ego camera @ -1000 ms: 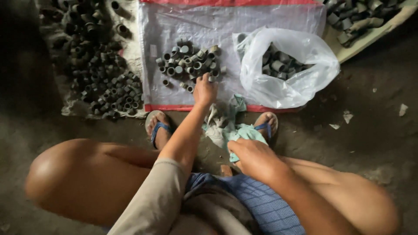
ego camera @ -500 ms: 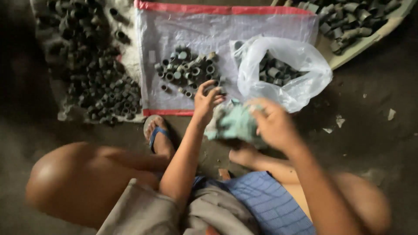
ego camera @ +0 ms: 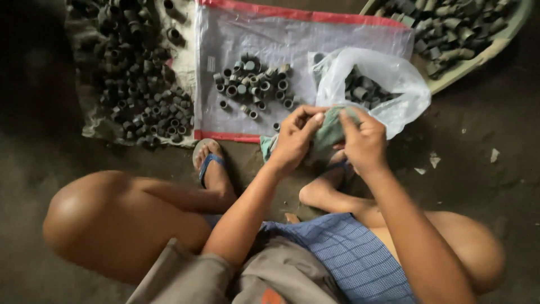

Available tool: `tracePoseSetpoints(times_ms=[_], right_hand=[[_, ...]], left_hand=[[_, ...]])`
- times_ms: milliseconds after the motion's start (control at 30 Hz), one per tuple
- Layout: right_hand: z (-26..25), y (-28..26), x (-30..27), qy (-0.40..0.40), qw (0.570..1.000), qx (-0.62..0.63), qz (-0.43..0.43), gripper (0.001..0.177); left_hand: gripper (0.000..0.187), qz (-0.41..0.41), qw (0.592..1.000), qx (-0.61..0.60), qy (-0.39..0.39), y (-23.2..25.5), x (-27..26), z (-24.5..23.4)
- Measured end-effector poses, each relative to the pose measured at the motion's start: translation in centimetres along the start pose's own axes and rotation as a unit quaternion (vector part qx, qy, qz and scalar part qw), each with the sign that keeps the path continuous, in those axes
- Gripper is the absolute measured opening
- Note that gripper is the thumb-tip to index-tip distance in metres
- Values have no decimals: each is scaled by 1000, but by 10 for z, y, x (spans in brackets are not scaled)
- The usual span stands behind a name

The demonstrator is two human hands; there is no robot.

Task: The person sits on the floor and wipes small cylindrical metal parts with a cloth, then places them into a plastic bag. The person handles the parts one at a time, wiping each before transferring it to the bag.

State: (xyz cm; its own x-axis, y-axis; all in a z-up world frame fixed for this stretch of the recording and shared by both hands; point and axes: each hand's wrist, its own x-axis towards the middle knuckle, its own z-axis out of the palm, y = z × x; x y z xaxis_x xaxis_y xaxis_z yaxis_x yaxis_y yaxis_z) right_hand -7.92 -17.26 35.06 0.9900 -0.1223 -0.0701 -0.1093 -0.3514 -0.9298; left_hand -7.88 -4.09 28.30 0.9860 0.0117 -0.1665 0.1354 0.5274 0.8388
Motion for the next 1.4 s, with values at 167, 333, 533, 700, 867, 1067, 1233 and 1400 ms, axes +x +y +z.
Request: tracePoseSetpoints(times_ms=[167, 333, 533, 700, 867, 1067, 1233, 1400], right_hand=[[-17, 30, 18, 103, 984, 138, 48, 20], [-7, -23, -11, -99, 995, 18, -8, 20], [-8, 9, -10, -58, 997, 7, -45, 15], [-18, 18, 0, -21, 993, -107, -47, 15], [-17, 38, -2, -9, 990, -140, 5, 21], [1, 3, -25, -56, 944, -202, -253, 29], [-6, 12, -16, -47, 980, -187, -57, 27], [-13, 22, -10, -22, 996, -76, 32, 27]], left_hand=[[25, -36, 991, -121, -37, 13, 0, 4], [49, -75, 982, -160, -65, 1, 2, -13], [32, -68, 995, -59, -46, -10, -5, -8], [27, -117, 992, -55, 1, -4, -7, 4], [34, -127, 986, -43, 97, -9, 0, -2], [27, -122, 979, 73, 148, -23, -1, -7], [37, -39, 982, -124, 138, -14, 12, -17], [29, -26, 988, -120, 90, -21, 3, -3]])
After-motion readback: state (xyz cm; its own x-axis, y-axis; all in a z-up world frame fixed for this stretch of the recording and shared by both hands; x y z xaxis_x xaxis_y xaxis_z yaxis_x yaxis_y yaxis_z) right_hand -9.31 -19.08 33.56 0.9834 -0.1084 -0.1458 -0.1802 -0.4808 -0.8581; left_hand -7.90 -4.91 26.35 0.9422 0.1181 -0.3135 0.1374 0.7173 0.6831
